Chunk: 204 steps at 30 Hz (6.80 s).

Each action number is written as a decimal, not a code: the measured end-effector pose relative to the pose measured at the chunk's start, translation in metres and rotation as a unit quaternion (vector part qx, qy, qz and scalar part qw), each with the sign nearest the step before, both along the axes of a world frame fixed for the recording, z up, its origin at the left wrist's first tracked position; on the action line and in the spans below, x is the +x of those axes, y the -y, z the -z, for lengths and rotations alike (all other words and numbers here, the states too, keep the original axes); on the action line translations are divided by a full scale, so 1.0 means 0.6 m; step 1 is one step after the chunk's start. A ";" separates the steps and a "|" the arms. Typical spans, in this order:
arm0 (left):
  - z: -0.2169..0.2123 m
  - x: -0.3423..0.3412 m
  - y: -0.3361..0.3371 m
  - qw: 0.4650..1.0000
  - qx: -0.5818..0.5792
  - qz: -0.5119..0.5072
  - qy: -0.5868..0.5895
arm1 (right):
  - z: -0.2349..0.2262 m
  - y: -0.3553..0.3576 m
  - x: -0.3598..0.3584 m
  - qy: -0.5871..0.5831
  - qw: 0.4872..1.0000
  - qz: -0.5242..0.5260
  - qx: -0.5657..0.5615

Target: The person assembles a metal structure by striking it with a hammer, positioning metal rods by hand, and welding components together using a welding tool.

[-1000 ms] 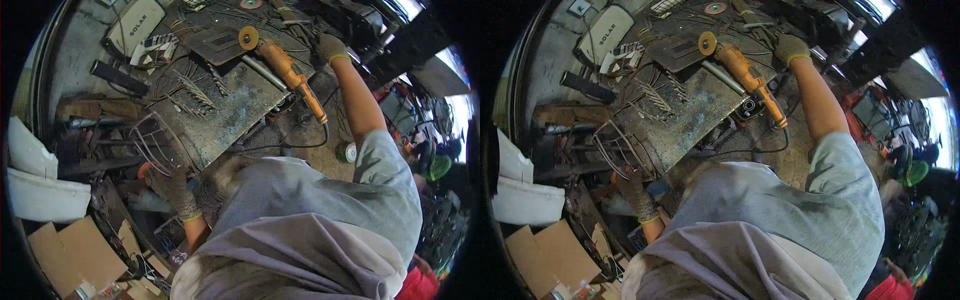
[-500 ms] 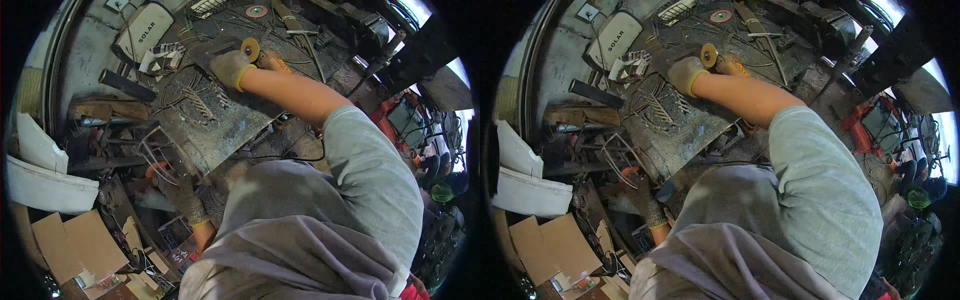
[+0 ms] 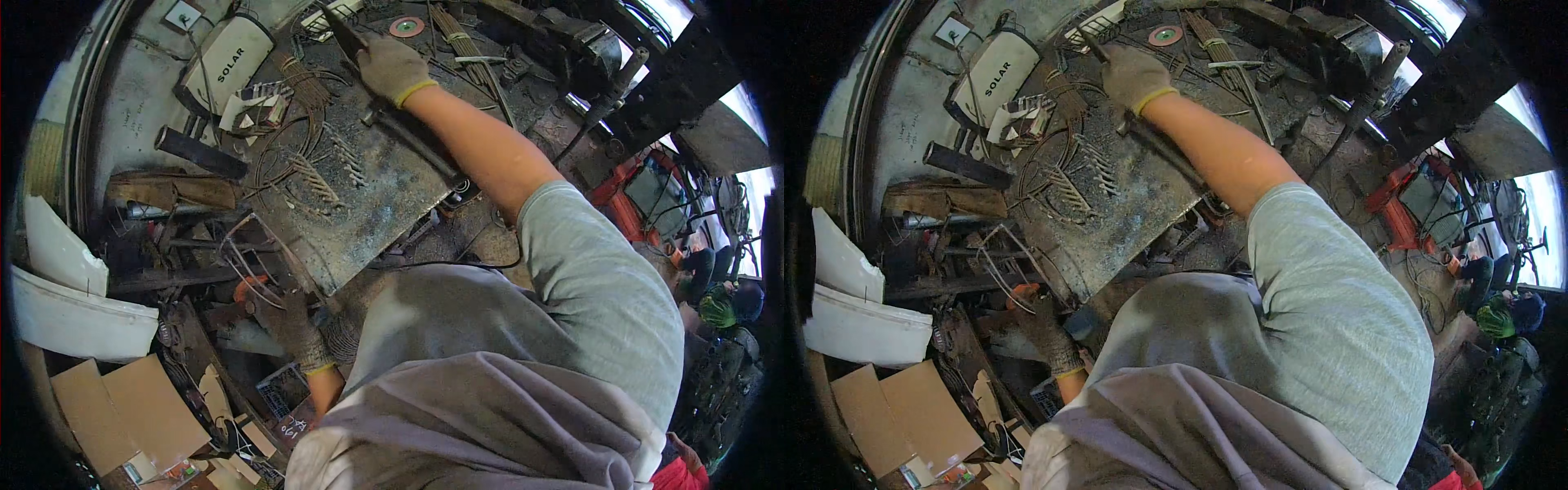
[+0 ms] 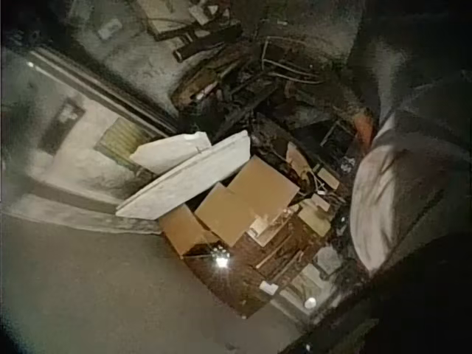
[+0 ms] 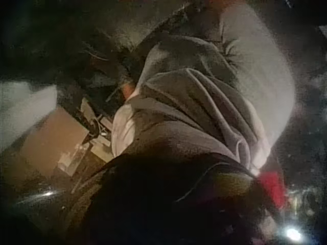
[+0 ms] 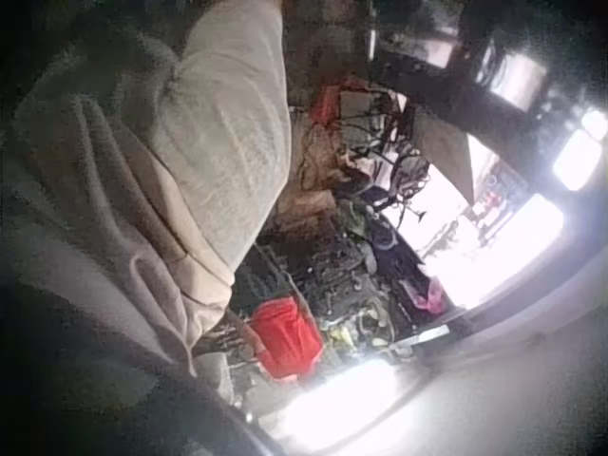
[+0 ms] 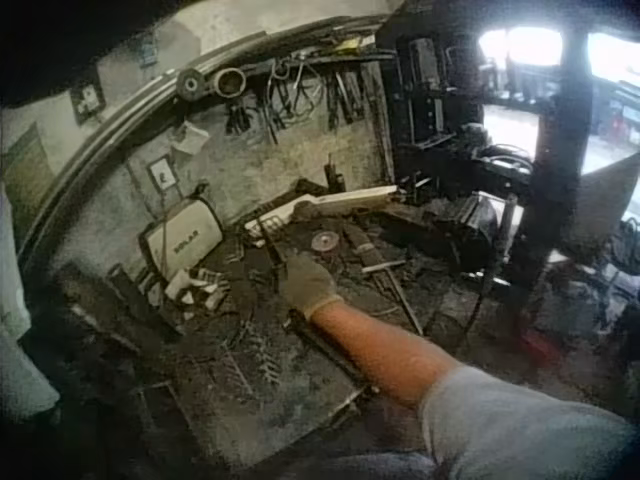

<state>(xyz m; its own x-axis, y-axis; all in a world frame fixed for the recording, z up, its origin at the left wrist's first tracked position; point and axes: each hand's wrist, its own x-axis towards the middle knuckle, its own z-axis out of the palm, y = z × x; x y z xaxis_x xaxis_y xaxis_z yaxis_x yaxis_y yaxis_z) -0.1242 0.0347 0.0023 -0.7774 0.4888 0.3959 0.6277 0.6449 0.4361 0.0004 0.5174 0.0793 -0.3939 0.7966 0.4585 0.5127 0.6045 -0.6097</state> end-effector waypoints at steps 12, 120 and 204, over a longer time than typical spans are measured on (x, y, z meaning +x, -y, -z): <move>-0.027 0.038 -0.038 1.000 0.008 0.003 -0.010 | -0.055 -0.050 0.222 -0.312 0.948 0.066 0.010; -0.088 -0.299 -0.266 0.953 -0.017 0.290 0.082 | 0.005 0.359 0.113 -0.064 0.900 -0.238 -0.361; 0.022 -0.235 -0.263 0.971 -0.011 0.201 0.129 | 0.148 0.354 0.037 0.073 0.967 -0.025 -0.242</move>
<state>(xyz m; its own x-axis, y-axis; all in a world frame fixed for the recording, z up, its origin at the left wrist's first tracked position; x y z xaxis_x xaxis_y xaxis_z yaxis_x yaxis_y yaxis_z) -0.2650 0.1924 -0.0106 -0.5941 0.7791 0.2000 0.7021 0.3809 0.6016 0.0226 0.3052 -0.0098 -0.4705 0.8820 -0.0273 0.5918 0.2924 -0.7511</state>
